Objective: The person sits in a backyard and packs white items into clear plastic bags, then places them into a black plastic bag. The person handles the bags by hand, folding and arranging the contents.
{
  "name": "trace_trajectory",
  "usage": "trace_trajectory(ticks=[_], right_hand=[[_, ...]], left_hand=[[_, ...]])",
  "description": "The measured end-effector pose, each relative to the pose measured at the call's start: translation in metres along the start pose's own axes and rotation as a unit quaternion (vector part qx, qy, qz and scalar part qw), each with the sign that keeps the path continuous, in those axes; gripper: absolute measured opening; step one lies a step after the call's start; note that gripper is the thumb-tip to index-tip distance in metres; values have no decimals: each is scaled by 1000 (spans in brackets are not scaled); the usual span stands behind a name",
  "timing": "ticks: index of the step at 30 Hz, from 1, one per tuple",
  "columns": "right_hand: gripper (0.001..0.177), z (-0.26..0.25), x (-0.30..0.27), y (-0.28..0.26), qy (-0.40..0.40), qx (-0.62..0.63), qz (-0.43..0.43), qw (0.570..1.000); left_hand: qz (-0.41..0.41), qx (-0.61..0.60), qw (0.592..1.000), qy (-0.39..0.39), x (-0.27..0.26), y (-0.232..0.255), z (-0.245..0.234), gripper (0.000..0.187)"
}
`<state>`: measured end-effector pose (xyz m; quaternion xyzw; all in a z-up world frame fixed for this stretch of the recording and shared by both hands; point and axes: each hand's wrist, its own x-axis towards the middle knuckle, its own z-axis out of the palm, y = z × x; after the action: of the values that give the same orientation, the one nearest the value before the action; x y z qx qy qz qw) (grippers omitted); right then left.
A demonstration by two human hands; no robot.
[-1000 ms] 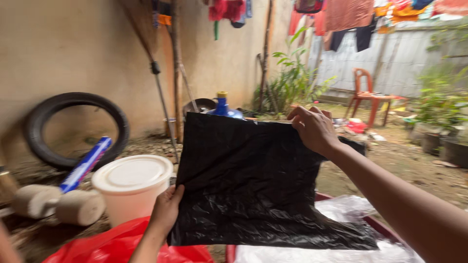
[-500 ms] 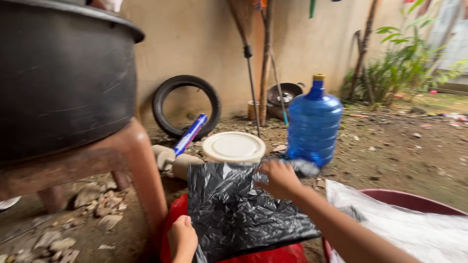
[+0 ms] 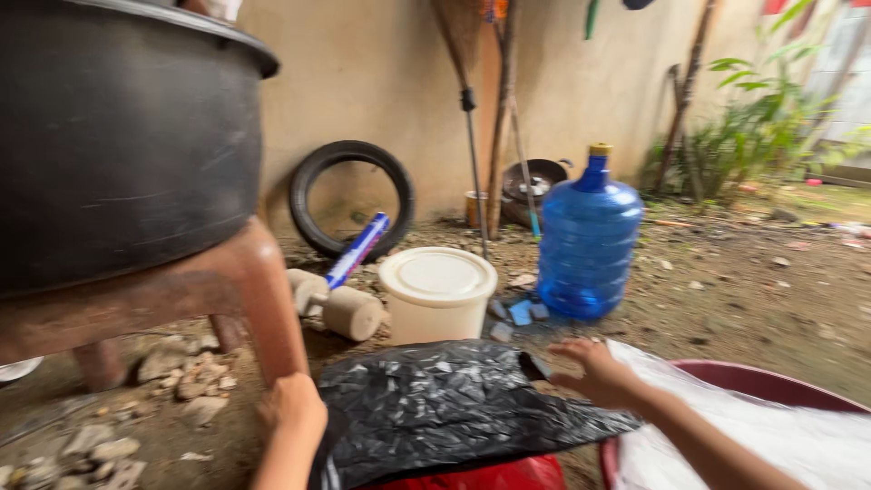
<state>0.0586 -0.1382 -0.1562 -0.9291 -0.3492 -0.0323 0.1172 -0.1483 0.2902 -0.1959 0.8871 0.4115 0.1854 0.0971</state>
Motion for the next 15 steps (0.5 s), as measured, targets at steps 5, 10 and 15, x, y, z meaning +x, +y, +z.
trace_trajectory(ticks=[5, 10, 15], right_hand=[[58, -67, -71, 88, -38, -14, 108, 993], [53, -76, -167, 141, -61, -67, 148, 985], [80, -23, -237, 109, -50, -34, 121, 991]], left_hand=[[121, -79, 989, -20, 7, 99, -11, 25], [281, -381, 825, -308, -102, 312, 41, 34], [312, -133, 773, -536, -224, 395, 86, 40]])
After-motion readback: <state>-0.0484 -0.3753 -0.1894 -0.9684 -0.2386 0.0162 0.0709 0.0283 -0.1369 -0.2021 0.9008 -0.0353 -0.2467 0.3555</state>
